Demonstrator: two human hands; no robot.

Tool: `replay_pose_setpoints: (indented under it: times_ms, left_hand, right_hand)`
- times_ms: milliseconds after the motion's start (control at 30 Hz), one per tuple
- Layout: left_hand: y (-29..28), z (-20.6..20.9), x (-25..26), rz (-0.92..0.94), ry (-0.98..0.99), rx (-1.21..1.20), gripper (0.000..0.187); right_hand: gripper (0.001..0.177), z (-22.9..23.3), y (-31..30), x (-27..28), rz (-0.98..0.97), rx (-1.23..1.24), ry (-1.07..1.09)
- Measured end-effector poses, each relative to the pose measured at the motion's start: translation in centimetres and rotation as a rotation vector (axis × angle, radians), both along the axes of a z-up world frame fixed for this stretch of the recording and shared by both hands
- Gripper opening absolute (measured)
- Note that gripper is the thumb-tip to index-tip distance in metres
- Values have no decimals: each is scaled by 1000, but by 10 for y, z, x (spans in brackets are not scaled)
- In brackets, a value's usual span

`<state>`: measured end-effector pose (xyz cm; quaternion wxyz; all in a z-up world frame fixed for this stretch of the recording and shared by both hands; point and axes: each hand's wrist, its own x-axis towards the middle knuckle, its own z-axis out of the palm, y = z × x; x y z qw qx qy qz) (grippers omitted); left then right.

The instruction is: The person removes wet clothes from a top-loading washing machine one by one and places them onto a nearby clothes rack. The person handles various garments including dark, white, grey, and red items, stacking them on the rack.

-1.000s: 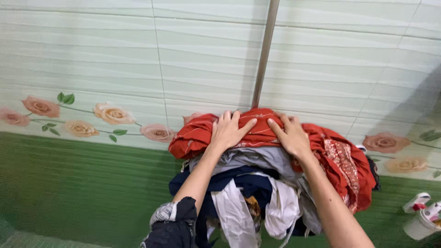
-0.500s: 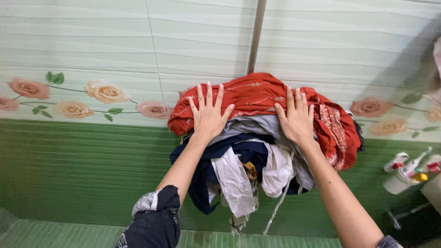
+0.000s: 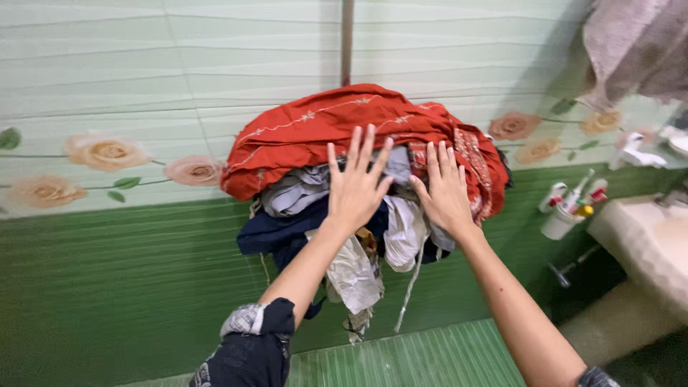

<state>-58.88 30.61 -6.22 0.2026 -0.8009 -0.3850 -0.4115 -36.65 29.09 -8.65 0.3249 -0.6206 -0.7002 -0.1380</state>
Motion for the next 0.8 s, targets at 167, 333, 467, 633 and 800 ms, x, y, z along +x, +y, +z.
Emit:
replay_pose_setpoints:
  times_ms: [167, 333, 467, 633, 800]
  left_hand:
    - [-17, -13, 47, -70, 154, -80, 85]
    - [-31, -31, 90, -153, 156, -114, 90]
    - [-49, -40, 130, -227, 200, -151, 92]
    - [-75, -48, 193, -321, 196, -178, 93]
    - [-111, -61, 268, -410, 204, -203, 91]
  right_hand:
    - [92, -16, -26, 27, -152, 28, -63]
    - [94, -34, -61, 66, -306, -53, -72]
    - [94, -44, -96, 100, -407, -61, -97]
    - [94, -49, -143, 149, -512, -93, -90]
    - [93, -53, -205, 207, -597, -125, -89]
